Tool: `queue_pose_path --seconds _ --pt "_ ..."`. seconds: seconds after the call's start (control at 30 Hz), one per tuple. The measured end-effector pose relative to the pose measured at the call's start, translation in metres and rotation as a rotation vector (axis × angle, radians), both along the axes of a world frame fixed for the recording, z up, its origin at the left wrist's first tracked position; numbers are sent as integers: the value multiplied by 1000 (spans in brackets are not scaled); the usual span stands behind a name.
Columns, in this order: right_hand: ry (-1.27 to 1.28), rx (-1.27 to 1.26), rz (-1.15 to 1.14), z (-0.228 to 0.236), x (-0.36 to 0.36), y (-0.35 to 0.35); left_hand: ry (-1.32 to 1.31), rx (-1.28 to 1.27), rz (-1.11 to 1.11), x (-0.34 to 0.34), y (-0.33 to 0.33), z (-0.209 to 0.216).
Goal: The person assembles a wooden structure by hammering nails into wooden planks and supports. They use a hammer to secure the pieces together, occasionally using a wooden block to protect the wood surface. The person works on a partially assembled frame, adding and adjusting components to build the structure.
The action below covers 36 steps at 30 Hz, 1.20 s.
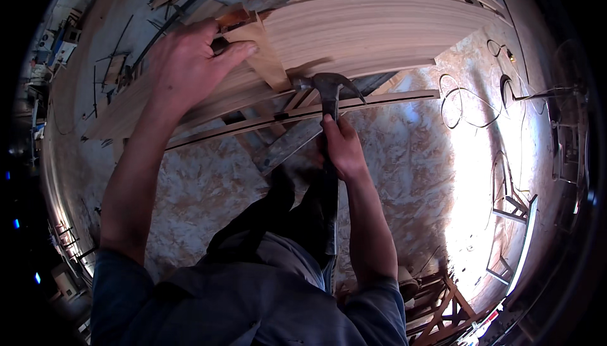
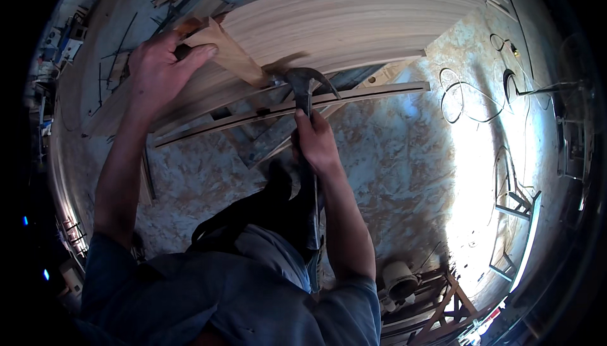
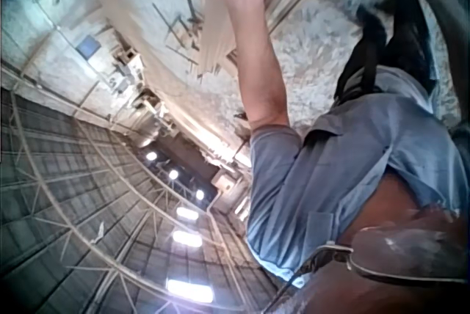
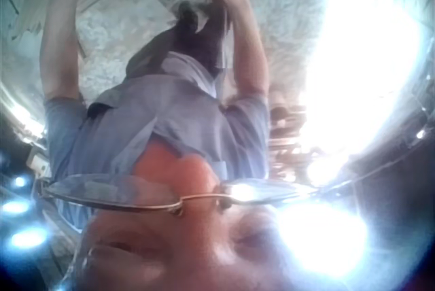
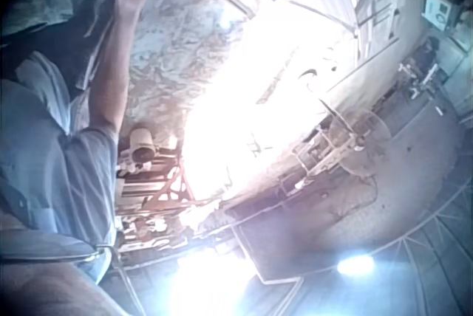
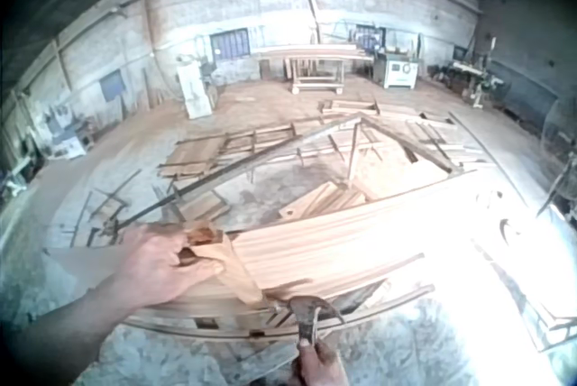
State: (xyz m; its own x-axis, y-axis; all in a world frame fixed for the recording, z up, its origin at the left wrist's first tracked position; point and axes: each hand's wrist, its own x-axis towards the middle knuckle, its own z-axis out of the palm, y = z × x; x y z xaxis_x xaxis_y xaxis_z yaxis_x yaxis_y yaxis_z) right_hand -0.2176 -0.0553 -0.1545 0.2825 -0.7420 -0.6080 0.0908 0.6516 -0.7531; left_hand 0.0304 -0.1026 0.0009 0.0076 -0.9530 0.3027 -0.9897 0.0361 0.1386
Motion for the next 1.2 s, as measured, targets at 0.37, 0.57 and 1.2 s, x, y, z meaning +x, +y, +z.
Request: queue_pose_path --seconds 0.37,0.57,1.2 --pt "369 -715 448 -26 37 64 -27 -92 -58 -2 -1 -1" --pt "731 -743 549 -3 63 46 -62 -110 -78 1 -2 -3" --pt "543 -634 328 10 18 82 -92 20 -1 -10 4 7"
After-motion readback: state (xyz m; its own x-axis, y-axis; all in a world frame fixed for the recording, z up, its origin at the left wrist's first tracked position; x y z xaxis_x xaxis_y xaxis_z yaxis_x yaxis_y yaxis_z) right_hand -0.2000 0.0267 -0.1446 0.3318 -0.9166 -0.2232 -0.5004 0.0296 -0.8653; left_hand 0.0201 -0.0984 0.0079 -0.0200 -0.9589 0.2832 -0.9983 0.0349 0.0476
